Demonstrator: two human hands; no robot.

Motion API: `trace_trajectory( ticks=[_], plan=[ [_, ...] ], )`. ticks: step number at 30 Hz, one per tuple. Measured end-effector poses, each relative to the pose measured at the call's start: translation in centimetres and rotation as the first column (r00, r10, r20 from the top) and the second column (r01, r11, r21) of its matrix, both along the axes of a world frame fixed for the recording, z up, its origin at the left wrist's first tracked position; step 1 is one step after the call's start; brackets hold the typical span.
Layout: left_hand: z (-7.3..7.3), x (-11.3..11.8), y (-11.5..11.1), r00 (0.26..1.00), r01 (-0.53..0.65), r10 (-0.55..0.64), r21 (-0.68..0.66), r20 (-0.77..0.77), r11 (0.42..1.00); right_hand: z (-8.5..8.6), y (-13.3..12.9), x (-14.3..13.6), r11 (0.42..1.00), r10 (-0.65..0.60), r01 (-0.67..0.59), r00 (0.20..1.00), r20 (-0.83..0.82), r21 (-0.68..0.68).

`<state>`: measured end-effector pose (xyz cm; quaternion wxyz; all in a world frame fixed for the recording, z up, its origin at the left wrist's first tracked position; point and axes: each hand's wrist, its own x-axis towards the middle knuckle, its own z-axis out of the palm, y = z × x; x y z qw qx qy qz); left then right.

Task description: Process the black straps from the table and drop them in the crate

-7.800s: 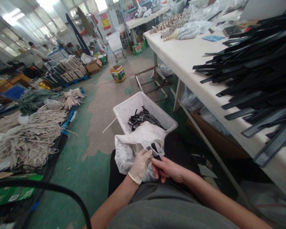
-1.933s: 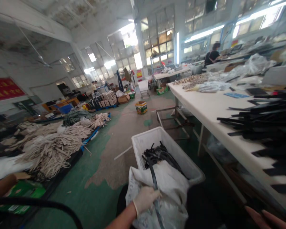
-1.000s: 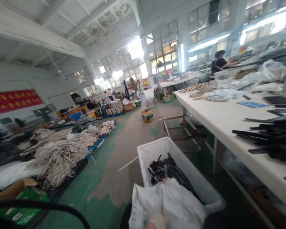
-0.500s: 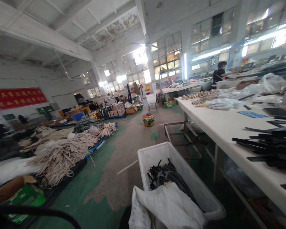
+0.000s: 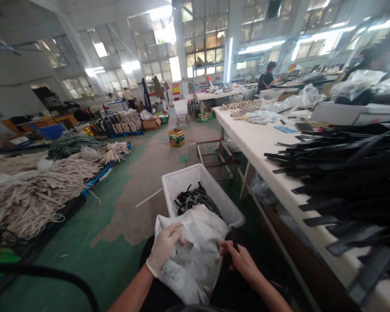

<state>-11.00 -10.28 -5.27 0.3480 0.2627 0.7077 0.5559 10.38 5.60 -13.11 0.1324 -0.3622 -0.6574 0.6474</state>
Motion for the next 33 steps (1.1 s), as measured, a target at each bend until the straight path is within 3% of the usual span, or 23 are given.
trace_trajectory(
  ticks=[2,4,6,9,15,19,23,26,30,33],
  plan=[
    [1.1,1.0,-0.9,0.996,0.050,-0.051,0.009,0.070,0.999,2.1,-1.6,-0.9,0.981,0.124,-0.130,0.991,-0.048,-0.146],
    [1.7,2.6,-1.3,0.988,0.114,-0.116,0.025,0.107,0.993,4.0,-3.3,-2.2,0.919,0.238,-0.271,0.960,-0.147,-0.288],
    [1.9,4.1,-1.5,0.973,0.172,-0.177,0.046,0.150,0.984,5.4,-4.3,-3.5,0.867,0.243,-0.317,0.943,-0.230,-0.386],
    [1.2,5.1,-1.6,0.951,0.225,-0.236,0.077,0.202,0.971,7.0,-4.3,-5.5,0.860,0.174,-0.277,0.949,-0.264,-0.428],
    [-1.5,3.8,-2.3,0.966,0.178,-0.175,-0.001,0.188,0.984,10.9,-1.7,-8.3,0.968,0.184,-0.211,0.965,-0.185,-0.136],
    [-2.3,3.2,-2.7,0.972,0.138,-0.128,-0.036,0.197,0.990,13.2,0.1,-9.6,0.978,0.206,-0.199,0.964,-0.166,0.056],
    [-1.9,3.3,-2.6,0.964,0.144,-0.158,0.082,0.214,0.986,14.0,1.1,-10.3,0.965,0.220,-0.195,0.966,-0.138,0.174],
    [-1.1,3.3,-1.8,0.959,0.121,-0.165,0.195,0.231,0.973,13.9,0.4,-10.5,0.928,0.301,-0.277,0.952,-0.064,0.250],
    [0.4,3.0,-0.2,0.992,0.049,-0.060,0.098,0.115,0.994,13.1,-0.8,-10.7,0.851,0.372,-0.354,0.928,0.030,0.387],
    [1.2,2.8,0.4,0.997,0.061,-0.063,0.054,0.044,0.997,13.4,-0.1,-10.7,0.856,0.311,-0.282,0.951,0.005,0.433]
  ],
)
